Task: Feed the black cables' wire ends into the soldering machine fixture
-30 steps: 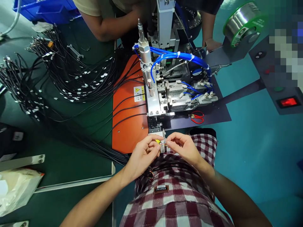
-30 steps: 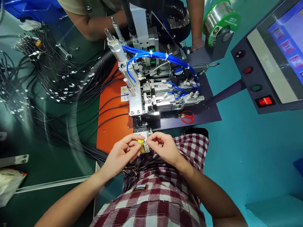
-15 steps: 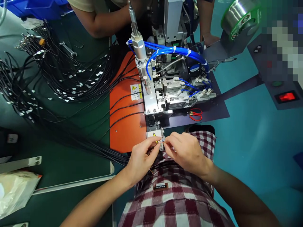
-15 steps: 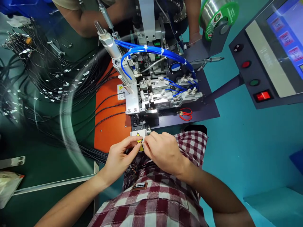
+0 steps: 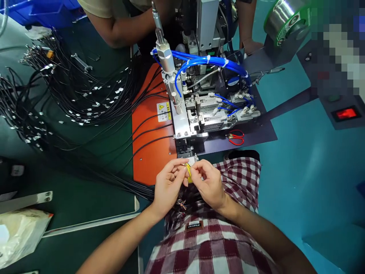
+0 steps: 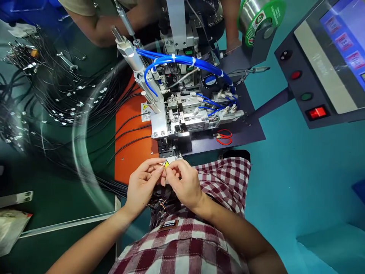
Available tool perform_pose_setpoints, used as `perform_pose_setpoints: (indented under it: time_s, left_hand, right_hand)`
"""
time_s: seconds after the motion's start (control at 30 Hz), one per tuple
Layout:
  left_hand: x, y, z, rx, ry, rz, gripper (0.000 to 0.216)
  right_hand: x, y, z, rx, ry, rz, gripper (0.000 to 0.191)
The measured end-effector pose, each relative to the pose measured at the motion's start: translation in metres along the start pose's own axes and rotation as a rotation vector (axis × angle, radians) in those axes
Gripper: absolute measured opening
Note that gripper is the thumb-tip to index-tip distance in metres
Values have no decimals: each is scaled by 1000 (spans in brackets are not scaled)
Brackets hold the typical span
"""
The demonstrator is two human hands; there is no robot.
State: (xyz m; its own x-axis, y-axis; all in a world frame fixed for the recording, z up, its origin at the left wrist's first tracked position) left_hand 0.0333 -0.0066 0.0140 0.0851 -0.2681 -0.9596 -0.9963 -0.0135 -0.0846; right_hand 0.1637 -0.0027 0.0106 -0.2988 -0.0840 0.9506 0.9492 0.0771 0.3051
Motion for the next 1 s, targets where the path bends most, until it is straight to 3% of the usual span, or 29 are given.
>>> perform_pose_setpoints:
  time_s: [0.07, 0.17, 0.33, 0.5, 0.77, 1.0]
  left_hand:
    - [-3, 0, 1, 18, 8, -28, 23]
    - [-2, 0, 1, 42, 40, -86, 20]
    - [0, 3, 2, -3, 80, -133, 16]
    - [-5, 0, 2, 40, 167, -167, 18]
    - [0, -2, 6, 59, 294, -340, 21]
    - [3, -1, 8, 59, 292, -320, 20]
  right_hand:
    - [-8, -7, 0, 49, -140, 170, 14]
    - [-10, -10, 1, 108, -205, 264, 15]
    - [-3, -1, 5, 140, -90, 165, 12]
    - [4, 6, 5, 157, 27, 59, 10]
    - [-3, -5, 3, 130, -15, 57, 11]
    - [2, -2, 4, 100, 65, -40, 10]
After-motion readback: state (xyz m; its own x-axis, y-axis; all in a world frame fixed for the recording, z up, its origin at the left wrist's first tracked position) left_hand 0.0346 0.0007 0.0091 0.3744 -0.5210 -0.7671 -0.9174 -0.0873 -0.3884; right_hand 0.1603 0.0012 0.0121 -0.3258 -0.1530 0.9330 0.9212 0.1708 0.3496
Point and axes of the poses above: each hand's wrist, its own z-axis towards the middle knuckle, its own y-axis out of the back of the hand, x = y × z, the point moved 5 cm from there along z, towards the middle knuckle, and after that the axes turned 2 degrees about -y, right-handed, at the moved point
